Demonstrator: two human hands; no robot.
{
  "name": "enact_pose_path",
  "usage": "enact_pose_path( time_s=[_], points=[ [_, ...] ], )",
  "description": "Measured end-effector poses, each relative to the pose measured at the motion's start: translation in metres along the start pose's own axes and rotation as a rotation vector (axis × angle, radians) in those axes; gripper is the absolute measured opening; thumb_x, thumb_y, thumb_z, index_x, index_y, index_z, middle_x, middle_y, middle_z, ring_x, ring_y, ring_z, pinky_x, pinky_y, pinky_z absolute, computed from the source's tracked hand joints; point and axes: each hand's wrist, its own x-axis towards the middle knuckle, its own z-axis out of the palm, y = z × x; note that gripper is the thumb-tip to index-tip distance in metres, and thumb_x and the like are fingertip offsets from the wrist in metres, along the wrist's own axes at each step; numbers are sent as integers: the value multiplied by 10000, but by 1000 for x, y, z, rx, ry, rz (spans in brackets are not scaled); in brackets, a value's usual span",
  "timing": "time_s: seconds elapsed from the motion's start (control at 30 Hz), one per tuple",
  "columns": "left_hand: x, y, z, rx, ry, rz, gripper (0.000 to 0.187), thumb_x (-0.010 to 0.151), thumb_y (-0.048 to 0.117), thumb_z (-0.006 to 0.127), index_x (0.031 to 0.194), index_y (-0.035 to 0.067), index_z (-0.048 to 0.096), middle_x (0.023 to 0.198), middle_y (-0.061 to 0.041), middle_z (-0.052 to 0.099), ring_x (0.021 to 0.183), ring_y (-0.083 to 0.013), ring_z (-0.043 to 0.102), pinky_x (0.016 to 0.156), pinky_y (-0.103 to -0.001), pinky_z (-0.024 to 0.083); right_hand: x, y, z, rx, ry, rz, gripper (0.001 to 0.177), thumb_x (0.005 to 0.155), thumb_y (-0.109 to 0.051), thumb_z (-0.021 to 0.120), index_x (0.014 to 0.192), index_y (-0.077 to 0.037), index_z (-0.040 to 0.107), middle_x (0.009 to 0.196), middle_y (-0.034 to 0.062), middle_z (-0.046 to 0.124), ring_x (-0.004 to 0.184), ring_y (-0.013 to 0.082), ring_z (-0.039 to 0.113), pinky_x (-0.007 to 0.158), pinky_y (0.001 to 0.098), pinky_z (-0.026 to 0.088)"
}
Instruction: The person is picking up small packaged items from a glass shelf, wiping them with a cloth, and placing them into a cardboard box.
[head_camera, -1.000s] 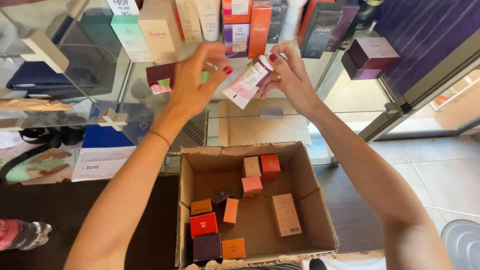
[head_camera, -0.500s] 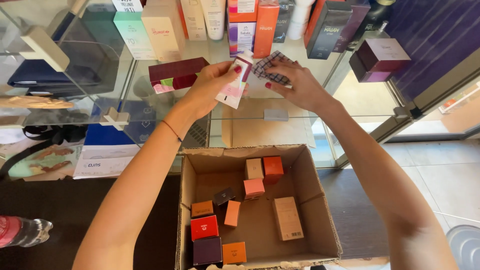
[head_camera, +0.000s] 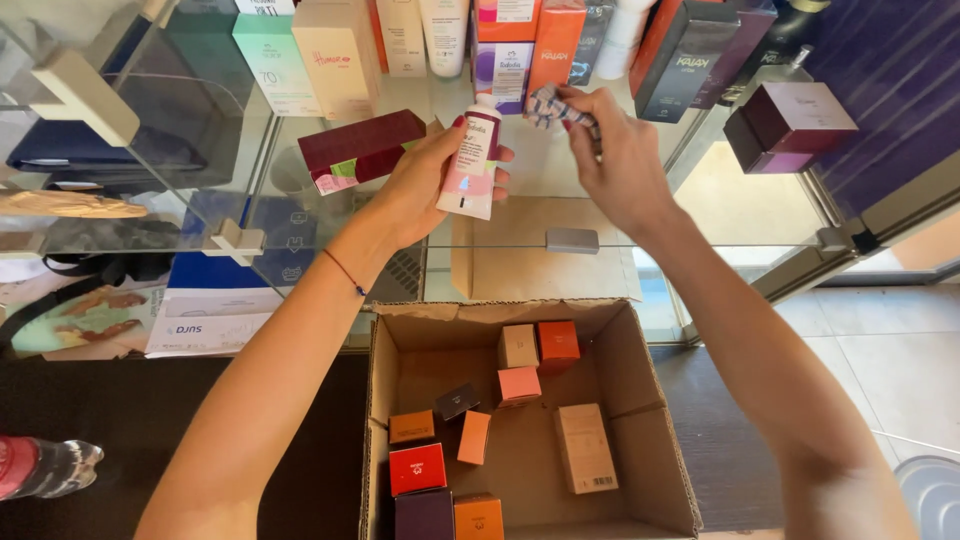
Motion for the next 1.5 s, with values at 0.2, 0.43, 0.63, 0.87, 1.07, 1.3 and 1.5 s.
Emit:
enact_pose_path(
  time_s=[0.2,0.43,0.63,0.87,1.07,1.3,1.5],
  points=[
    [9,-6,-7,-118,11,10,349,1012,335,505,1193,53,602,1129,-152,685,1020,-274,695,944,-481,615,7,-17,38,-54,-245,-180,359,1034,43,405,1384,-33,397,1607,129,420,1503,359,417,1026,467,561],
    [17,-10,-15,-216,86,-14,273,1063,310,485,1164,95,620,1017,-91,698,864,-199,647,751,-344,506,4,-14,31,-249,-386,-563,744,859,283,518,1552,23,440,1631,171,398,1533,310,362,1289,452,311],
    [7,-2,-10,-194,47,3,472,1060,341,391,1343,22,591,1206,-147,737,1022,-314,723,872,-430,606,6,-18,37,-234,-359,-798,395,1017,14,690,1408,-24,648,1528,95,546,1440,262,498,1209,439,451],
    [11,-4,-9,-177,37,-48,538,1032,463,366,1237,29,608,1025,-142,652,932,-251,615,829,-410,534,19,-12,39,-172,-241,-565,493,1062,25,613,1531,57,462,1613,195,407,1526,358,377,1276,497,386],
    [12,3,-12,-158,-94,-26,654,900,640,377,1236,124,599,949,-68,624,749,-168,546,659,-306,441,23,-7,46,-54,-176,-465,486,1045,133,447,1528,73,441,1611,222,392,1528,426,368,1303,560,341],
    [14,27,-2,-279,84,-191,981,688,682,438,1550,215,477,1445,-106,616,1270,-253,609,1046,-408,498,23,5,51,48,-333,-650,415,1088,6,476,1502,4,505,1572,162,481,1518,368,394,1297,545,348],
    [45,-1,-29,-228,-147,-56,316,1069,320,474,1297,171,634,1065,-82,677,841,-190,576,767,-336,453,25,-9,40,52,-90,-516,450,1056,114,361,1482,70,499,1571,211,456,1528,408,365,1319,565,333]
  ],
)
